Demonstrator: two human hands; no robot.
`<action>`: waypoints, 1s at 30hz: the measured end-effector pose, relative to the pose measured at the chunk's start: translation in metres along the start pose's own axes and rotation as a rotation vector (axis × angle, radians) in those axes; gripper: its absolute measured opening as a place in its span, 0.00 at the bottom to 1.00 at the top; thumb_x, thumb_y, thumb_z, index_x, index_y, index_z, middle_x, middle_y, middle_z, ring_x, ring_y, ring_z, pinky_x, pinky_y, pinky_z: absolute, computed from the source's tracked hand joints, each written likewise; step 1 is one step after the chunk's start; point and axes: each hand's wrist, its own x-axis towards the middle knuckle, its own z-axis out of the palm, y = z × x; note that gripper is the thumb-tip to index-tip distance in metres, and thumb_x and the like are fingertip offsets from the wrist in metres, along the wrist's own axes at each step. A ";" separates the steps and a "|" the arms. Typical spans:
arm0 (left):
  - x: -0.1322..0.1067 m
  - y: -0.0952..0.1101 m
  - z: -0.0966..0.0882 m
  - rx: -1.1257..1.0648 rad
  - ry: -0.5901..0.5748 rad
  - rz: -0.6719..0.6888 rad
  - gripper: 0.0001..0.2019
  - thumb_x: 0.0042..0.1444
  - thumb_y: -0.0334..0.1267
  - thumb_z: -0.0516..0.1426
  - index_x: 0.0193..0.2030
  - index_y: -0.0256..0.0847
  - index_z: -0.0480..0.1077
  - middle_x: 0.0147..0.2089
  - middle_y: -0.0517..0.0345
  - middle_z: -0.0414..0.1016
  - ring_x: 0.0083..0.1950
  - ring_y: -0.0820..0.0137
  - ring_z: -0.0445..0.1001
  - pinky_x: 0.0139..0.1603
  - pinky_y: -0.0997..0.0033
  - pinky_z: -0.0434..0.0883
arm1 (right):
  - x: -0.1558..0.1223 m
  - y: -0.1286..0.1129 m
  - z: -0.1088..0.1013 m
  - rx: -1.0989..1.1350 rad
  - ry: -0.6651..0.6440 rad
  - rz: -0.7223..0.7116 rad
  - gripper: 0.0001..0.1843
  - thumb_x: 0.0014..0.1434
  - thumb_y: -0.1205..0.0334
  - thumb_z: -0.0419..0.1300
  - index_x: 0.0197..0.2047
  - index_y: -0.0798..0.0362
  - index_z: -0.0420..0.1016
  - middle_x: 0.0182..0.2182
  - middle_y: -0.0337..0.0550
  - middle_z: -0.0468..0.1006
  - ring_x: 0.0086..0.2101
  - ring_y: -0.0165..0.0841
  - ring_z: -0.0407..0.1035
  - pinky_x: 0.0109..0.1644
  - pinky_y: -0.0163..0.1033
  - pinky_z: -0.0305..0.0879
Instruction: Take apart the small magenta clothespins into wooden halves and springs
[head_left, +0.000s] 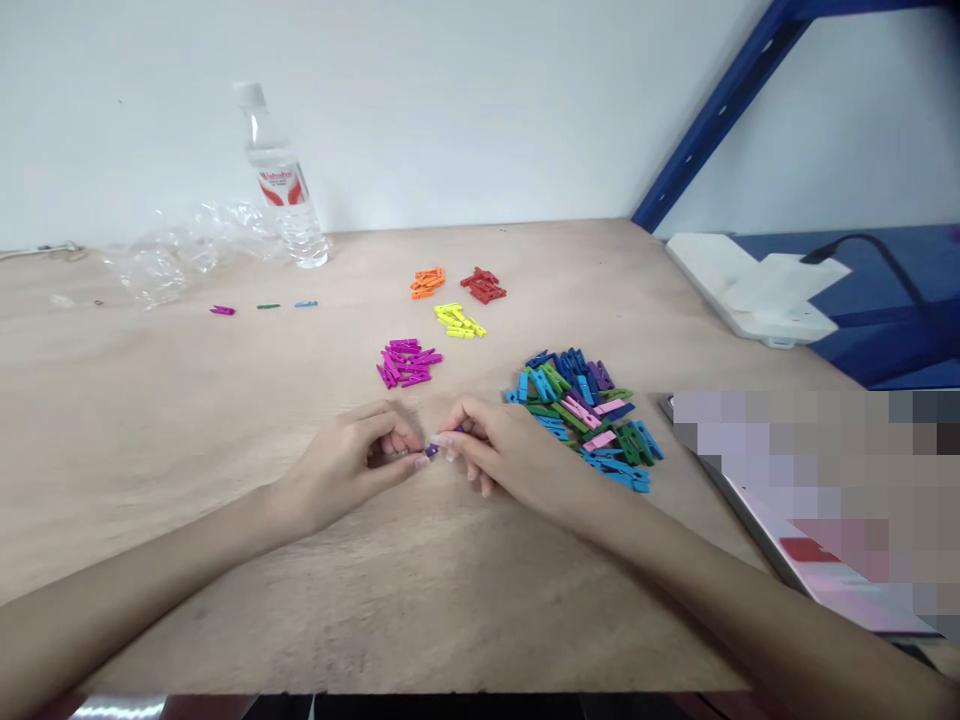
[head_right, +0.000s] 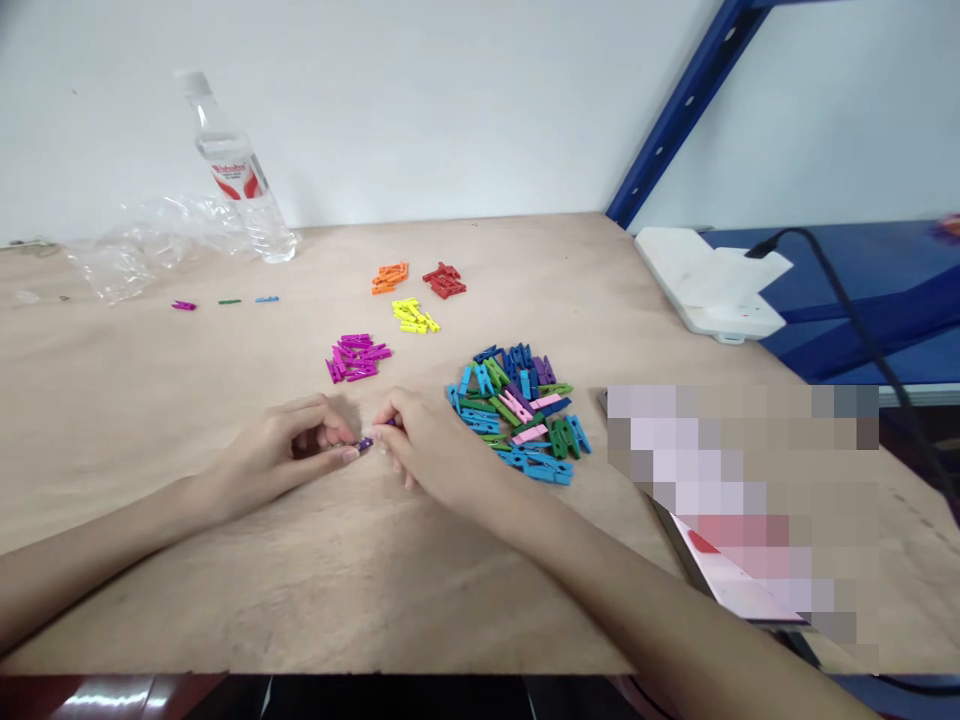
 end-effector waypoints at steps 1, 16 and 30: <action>0.000 0.000 0.000 -0.016 -0.010 -0.004 0.05 0.58 0.38 0.55 0.33 0.40 0.68 0.34 0.60 0.68 0.31 0.74 0.65 0.30 0.74 0.63 | 0.000 0.000 -0.001 -0.013 -0.009 -0.009 0.08 0.63 0.61 0.50 0.33 0.53 0.65 0.20 0.33 0.69 0.19 0.25 0.64 0.26 0.30 0.57; 0.028 -0.008 -0.019 -0.012 -0.306 -0.126 0.08 0.52 0.43 0.58 0.33 0.42 0.71 0.29 0.62 0.72 0.30 0.71 0.68 0.28 0.75 0.61 | 0.009 -0.023 -0.007 -0.236 -0.070 0.027 0.05 0.57 0.68 0.53 0.30 0.54 0.66 0.24 0.37 0.71 0.22 0.26 0.62 0.27 0.32 0.52; 0.076 0.001 -0.024 0.158 -0.507 -0.069 0.07 0.38 0.29 0.63 0.26 0.44 0.75 0.26 0.64 0.76 0.28 0.68 0.72 0.27 0.76 0.59 | 0.021 -0.013 -0.012 -0.101 -0.162 0.152 0.02 0.56 0.65 0.54 0.35 0.53 0.66 0.34 0.44 0.76 0.26 0.29 0.69 0.22 0.30 0.60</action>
